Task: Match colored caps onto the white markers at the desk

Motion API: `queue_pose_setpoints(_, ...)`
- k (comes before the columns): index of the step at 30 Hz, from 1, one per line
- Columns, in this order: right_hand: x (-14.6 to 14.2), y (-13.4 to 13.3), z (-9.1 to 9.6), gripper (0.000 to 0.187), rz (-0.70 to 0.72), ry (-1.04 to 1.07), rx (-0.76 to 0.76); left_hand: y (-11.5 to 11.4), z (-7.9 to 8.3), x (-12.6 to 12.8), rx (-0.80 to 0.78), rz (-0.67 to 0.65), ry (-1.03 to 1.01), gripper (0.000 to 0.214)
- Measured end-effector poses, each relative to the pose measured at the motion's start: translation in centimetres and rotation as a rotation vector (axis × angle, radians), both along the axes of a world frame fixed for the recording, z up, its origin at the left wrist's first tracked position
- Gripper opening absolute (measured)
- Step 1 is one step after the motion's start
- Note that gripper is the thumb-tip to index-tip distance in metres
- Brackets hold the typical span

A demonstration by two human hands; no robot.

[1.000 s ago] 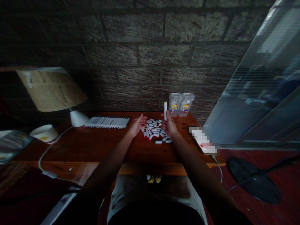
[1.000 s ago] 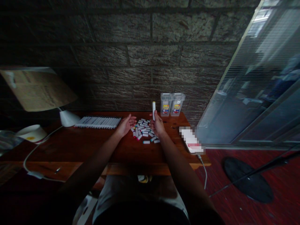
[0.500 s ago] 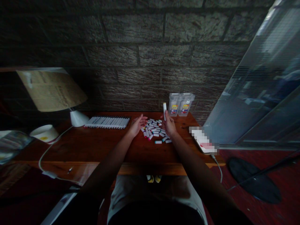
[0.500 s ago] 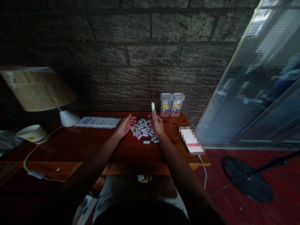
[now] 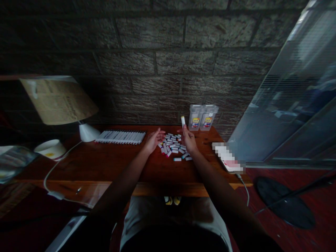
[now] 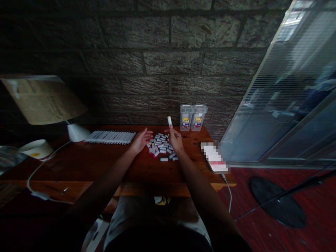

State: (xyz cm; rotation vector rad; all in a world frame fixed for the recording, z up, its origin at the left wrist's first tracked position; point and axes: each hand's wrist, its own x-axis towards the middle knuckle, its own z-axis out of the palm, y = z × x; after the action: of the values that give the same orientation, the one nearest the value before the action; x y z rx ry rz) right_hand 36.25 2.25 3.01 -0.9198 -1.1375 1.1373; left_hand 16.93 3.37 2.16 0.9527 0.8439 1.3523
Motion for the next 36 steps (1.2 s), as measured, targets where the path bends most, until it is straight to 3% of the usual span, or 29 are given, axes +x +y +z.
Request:
queue_pose_setpoints(6,0.0,0.6,-0.9,0.048,-0.091,-0.091,0.082,0.0,0.1,0.0,0.005,0.004,0.005,0.048)
queue_pose_setpoints(14,-0.1,0.6,-0.9,0.053,-0.153,-0.254,0.260,-0.1,0.3,0.0,0.003,0.003,0.002,0.051)
queue_pose_setpoints(20,0.3,0.2,-0.4,0.056,-0.261,-0.282,0.232,0.0,0.1,0.0,-0.004,0.019,-0.019,0.053)
queue_pose_setpoints(25,0.3,0.9,-1.3,0.057,-0.198,-0.308,0.201,0.1,0.1,0.1,0.002,0.017,-0.017,0.050)
queue_pose_setpoints(32,0.2,0.4,-0.9,0.054,-0.259,-0.363,0.337,0.0,0.2,0.1,-0.007,0.022,-0.014,0.052)
queue_pose_setpoints(36,0.3,0.5,-1.0,0.054,-0.268,-0.408,0.326,-0.1,0.2,0.2,-0.005,0.026,-0.010,0.052)
